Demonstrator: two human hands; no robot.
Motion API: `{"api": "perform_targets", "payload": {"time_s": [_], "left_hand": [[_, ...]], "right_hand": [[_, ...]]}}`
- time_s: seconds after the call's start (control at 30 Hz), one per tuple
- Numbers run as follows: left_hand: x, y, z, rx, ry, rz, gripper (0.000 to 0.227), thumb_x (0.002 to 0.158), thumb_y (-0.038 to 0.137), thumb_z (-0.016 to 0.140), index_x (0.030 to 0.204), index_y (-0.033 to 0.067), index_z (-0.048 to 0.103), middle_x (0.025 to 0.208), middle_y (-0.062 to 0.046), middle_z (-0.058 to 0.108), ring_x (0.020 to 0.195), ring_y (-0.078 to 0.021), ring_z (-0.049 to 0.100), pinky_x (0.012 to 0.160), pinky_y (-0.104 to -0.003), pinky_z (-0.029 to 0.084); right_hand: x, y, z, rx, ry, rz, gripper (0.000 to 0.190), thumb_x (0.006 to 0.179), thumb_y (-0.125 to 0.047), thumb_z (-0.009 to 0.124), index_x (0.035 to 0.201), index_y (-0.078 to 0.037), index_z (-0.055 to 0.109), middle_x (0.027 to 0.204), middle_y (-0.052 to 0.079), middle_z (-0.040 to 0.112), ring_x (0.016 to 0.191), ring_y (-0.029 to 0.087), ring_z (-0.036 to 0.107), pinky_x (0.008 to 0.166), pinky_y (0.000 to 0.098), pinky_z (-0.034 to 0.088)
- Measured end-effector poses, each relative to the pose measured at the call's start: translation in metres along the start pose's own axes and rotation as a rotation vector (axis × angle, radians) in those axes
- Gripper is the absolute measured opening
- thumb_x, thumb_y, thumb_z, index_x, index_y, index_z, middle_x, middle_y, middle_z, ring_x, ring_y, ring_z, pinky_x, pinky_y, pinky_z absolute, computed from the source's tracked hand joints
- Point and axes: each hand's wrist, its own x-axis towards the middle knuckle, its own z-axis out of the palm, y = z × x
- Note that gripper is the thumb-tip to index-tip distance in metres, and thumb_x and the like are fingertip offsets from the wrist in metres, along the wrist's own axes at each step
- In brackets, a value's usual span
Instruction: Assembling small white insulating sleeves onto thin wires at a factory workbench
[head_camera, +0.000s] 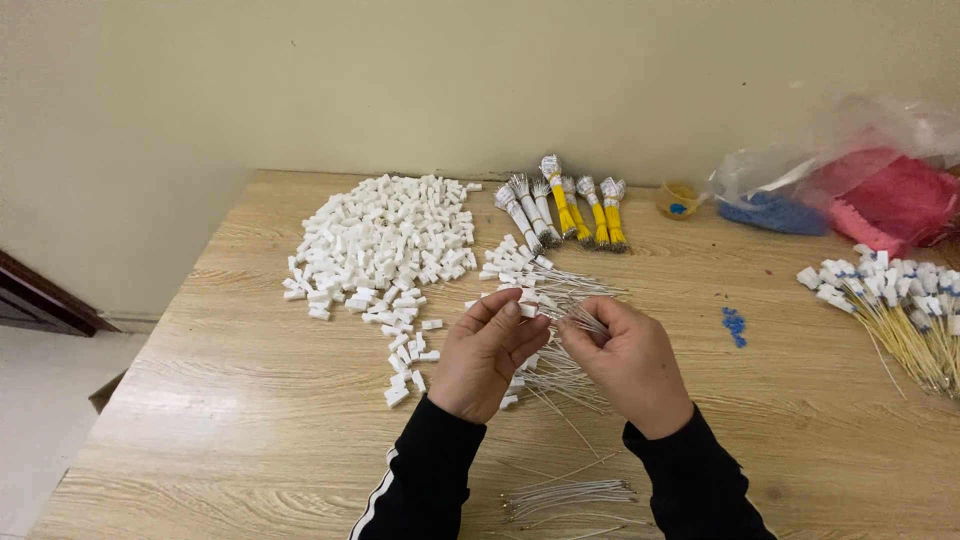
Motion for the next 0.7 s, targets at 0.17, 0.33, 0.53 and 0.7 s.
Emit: {"api": "perform_targets", "payload": {"time_s": [0.17, 0.33, 0.53, 0.7], "left_hand": [[0.001, -0.002, -0.003, 0.052, -0.001, 0.023, 0.025, 0.09, 0.01, 0.065, 0.113, 0.0006, 0.06, 0.096, -0.016, 0.069, 0.088, -0.0329, 0.072, 0.085, -0.047, 0.06], [-0.007, 0.006, 0.003, 0.098, 0.035, 0.044, 0.024, 0.09, 0.009, 0.065, 0.111, 0.0002, 0.062, 0.096, -0.016, 0.069, 0.088, -0.0335, 0.072, 0.084, -0.046, 0.06], [-0.006, 0.003, -0.002, 0.101, 0.024, 0.032, 0.024, 0.09, 0.01, 0.065, 0.112, -0.0001, 0.061, 0.095, -0.017, 0.069, 0.086, -0.0333, 0.072, 0.084, -0.046, 0.06], [-0.006, 0.001, -0.006, 0.105, 0.034, 0.033, 0.024, 0.09, 0.01, 0.065, 0.111, -0.0002, 0.061, 0.094, -0.018, 0.069, 0.085, -0.0342, 0.072, 0.084, -0.046, 0.06]], "right_hand": [[0.002, 0.003, 0.0, -0.023, -0.025, -0.045, 0.01, 0.076, -0.013, 0.076, 0.076, -0.004, 0.072, 0.053, 0.01, 0.055, 0.054, 0.015, 0.047, 0.049, 0.0278, 0.04], [-0.003, 0.0, -0.001, 0.048, -0.027, -0.04, 0.009, 0.075, -0.01, 0.076, 0.077, -0.002, 0.072, 0.054, 0.008, 0.055, 0.056, 0.013, 0.046, 0.05, 0.026, 0.04], [-0.001, 0.002, -0.001, 0.077, -0.074, -0.052, 0.007, 0.075, -0.008, 0.074, 0.076, -0.001, 0.072, 0.053, 0.004, 0.052, 0.055, 0.013, 0.044, 0.049, 0.0246, 0.038], [-0.002, 0.011, 0.0, 0.096, -0.097, -0.048, 0.009, 0.074, -0.009, 0.077, 0.077, -0.002, 0.073, 0.055, 0.007, 0.057, 0.057, 0.012, 0.047, 0.051, 0.0253, 0.042]]}}
